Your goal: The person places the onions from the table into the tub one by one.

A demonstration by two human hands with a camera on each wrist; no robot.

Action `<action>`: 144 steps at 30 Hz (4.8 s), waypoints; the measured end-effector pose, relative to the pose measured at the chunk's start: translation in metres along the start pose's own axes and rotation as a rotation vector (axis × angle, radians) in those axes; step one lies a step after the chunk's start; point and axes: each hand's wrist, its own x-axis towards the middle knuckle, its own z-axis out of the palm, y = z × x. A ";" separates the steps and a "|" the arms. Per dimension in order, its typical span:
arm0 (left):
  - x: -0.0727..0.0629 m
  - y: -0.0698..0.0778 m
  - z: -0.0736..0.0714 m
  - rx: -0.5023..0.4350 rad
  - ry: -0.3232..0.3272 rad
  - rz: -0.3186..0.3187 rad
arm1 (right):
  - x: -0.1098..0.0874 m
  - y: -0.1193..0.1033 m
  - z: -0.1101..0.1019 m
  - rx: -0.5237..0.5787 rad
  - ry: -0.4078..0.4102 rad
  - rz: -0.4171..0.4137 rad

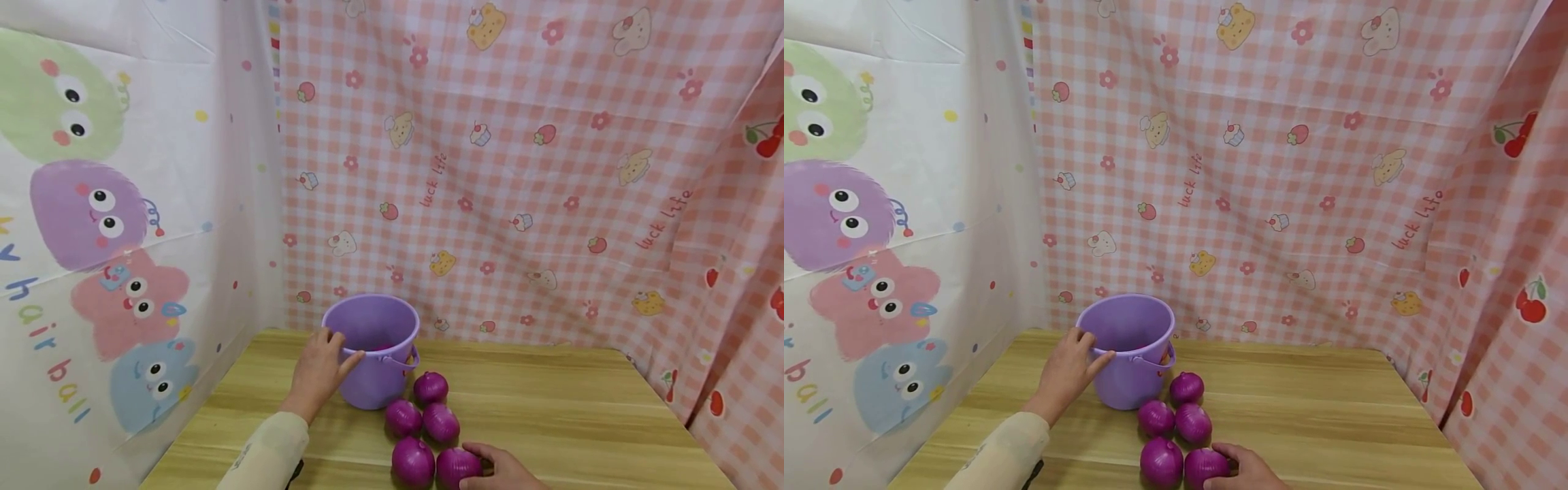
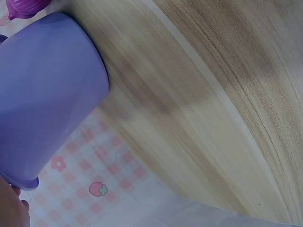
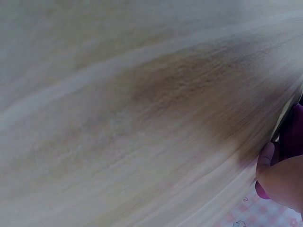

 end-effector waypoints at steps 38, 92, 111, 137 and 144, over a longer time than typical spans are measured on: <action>0.005 -0.008 -0.005 0.016 0.013 0.084 | 0.002 -0.050 -0.010 -0.072 0.167 -0.145; 0.002 -0.018 -0.004 -0.030 0.095 0.127 | 0.117 -0.167 0.006 -0.091 0.522 -0.253; 0.006 -0.014 -0.005 -0.096 0.063 0.151 | 0.148 -0.185 0.020 -0.205 0.566 -0.222; 0.006 -0.014 -0.001 -0.115 0.034 0.114 | 0.126 -0.137 0.003 -0.163 0.603 -0.229; 0.005 -0.015 -0.001 -0.098 0.045 0.112 | 0.111 -0.114 0.001 -0.149 0.568 -0.227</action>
